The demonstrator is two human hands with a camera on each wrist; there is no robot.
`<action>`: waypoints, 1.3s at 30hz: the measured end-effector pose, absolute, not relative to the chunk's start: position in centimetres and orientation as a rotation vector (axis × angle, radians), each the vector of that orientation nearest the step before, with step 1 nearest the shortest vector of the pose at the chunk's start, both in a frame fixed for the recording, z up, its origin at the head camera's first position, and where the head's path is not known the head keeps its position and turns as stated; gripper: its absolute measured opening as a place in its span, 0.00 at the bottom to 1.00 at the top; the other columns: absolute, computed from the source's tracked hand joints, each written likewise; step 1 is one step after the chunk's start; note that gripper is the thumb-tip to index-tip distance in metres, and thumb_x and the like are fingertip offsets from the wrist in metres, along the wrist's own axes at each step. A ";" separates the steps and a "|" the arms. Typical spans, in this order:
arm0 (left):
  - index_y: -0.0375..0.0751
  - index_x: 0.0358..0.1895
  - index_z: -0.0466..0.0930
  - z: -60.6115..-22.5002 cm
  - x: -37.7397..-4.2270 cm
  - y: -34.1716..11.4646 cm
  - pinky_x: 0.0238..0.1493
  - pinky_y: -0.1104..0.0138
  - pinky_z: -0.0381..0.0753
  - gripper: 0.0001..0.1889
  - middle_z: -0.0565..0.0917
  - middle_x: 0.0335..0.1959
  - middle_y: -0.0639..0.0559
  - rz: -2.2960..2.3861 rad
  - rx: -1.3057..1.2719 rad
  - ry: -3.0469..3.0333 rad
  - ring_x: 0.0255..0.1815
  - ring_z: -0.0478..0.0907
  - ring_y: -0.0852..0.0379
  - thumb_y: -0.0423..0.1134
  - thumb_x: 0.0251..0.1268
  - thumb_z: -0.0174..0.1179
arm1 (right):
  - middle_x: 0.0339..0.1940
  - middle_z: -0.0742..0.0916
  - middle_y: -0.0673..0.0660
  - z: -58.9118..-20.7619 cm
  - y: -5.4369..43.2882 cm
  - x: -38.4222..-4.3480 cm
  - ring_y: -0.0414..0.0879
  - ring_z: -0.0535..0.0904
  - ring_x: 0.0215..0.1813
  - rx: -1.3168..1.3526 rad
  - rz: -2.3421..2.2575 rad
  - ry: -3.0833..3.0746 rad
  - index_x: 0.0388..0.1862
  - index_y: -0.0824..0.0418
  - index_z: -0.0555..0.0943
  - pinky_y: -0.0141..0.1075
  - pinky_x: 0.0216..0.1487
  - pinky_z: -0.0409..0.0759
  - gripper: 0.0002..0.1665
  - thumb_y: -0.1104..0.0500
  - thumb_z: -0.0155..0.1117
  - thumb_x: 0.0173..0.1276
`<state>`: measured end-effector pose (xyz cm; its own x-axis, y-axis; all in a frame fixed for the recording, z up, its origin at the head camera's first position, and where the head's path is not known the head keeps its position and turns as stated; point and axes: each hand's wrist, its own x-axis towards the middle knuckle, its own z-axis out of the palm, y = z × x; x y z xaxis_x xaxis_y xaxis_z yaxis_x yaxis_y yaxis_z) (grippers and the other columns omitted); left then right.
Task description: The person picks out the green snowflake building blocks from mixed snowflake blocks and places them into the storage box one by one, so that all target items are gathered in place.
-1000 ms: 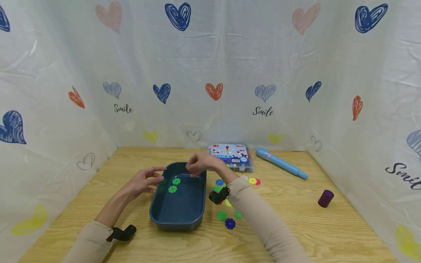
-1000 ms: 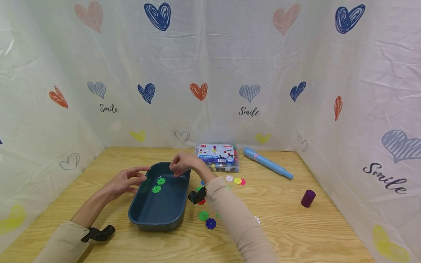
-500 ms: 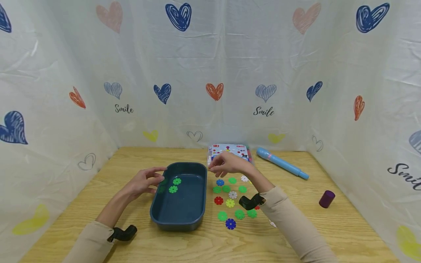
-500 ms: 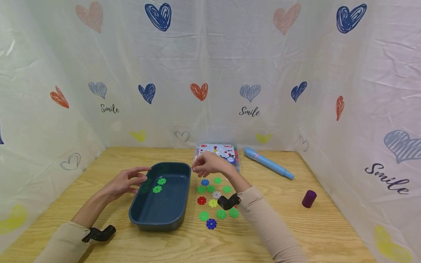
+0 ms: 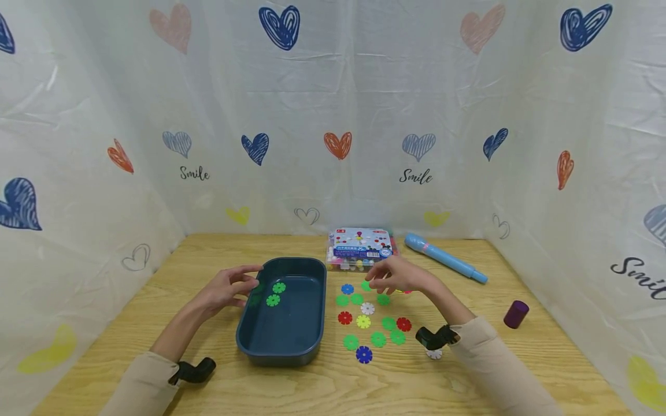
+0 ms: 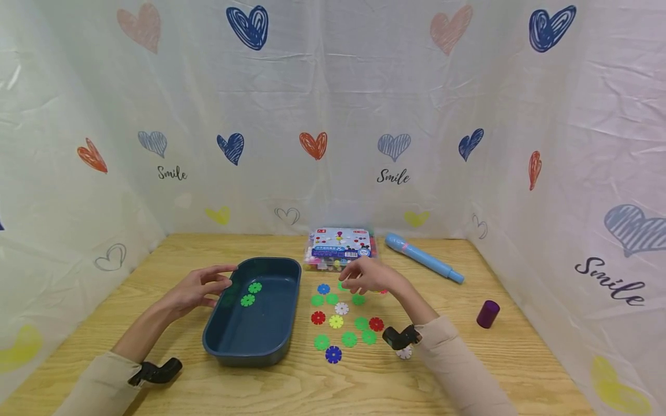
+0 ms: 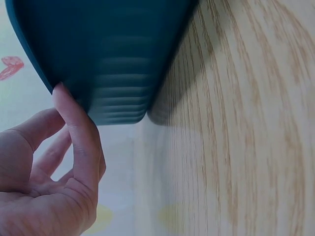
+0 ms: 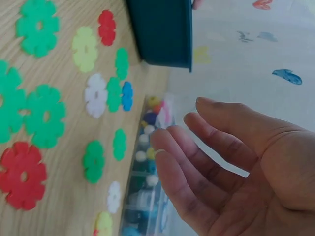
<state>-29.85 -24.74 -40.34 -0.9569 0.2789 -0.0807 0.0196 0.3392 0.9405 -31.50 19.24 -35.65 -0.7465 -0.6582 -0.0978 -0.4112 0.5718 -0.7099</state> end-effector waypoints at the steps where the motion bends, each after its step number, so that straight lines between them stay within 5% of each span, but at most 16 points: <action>1: 0.40 0.72 0.65 -40.3 -29.8 -24.7 0.37 0.64 0.86 0.30 0.73 0.55 0.36 1.663 0.271 2.376 0.45 0.79 0.48 0.44 0.70 0.60 | 0.47 0.86 0.71 -35.9 19.5 -31.5 0.63 0.85 0.44 -0.876 -0.977 2.452 0.56 0.74 0.78 0.46 0.42 0.86 0.19 0.60 0.58 0.74; 16: 0.41 0.72 0.65 -40.4 -29.8 -24.8 0.36 0.65 0.85 0.29 0.73 0.54 0.36 1.661 0.262 2.370 0.43 0.78 0.50 0.43 0.71 0.59 | 0.39 0.87 0.62 -38.8 21.7 -31.4 0.52 0.85 0.39 -0.807 -0.903 2.555 0.52 0.69 0.81 0.42 0.38 0.85 0.16 0.60 0.61 0.71; 23: 0.41 0.72 0.64 -40.3 -29.8 -24.8 0.38 0.64 0.85 0.30 0.73 0.55 0.35 1.648 0.284 2.374 0.47 0.78 0.48 0.44 0.71 0.59 | 0.37 0.86 0.55 -39.8 22.0 -31.8 0.43 0.81 0.37 -0.790 -0.823 2.613 0.49 0.65 0.83 0.32 0.35 0.80 0.13 0.60 0.65 0.68; 39: 0.41 0.72 0.64 -40.3 -29.8 -24.8 0.38 0.64 0.85 0.29 0.72 0.57 0.36 1.663 0.271 2.362 0.50 0.79 0.47 0.43 0.71 0.59 | 0.36 0.84 0.54 -40.4 21.7 -32.0 0.43 0.76 0.36 -0.748 -0.758 2.648 0.47 0.63 0.83 0.32 0.36 0.76 0.15 0.59 0.71 0.63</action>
<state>-29.82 -24.84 -40.28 -0.9541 0.2861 -0.0880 0.0136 0.3351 0.9421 -32.00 21.70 -40.37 -0.8242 -0.5518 -0.1270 -0.4010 0.7272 -0.5571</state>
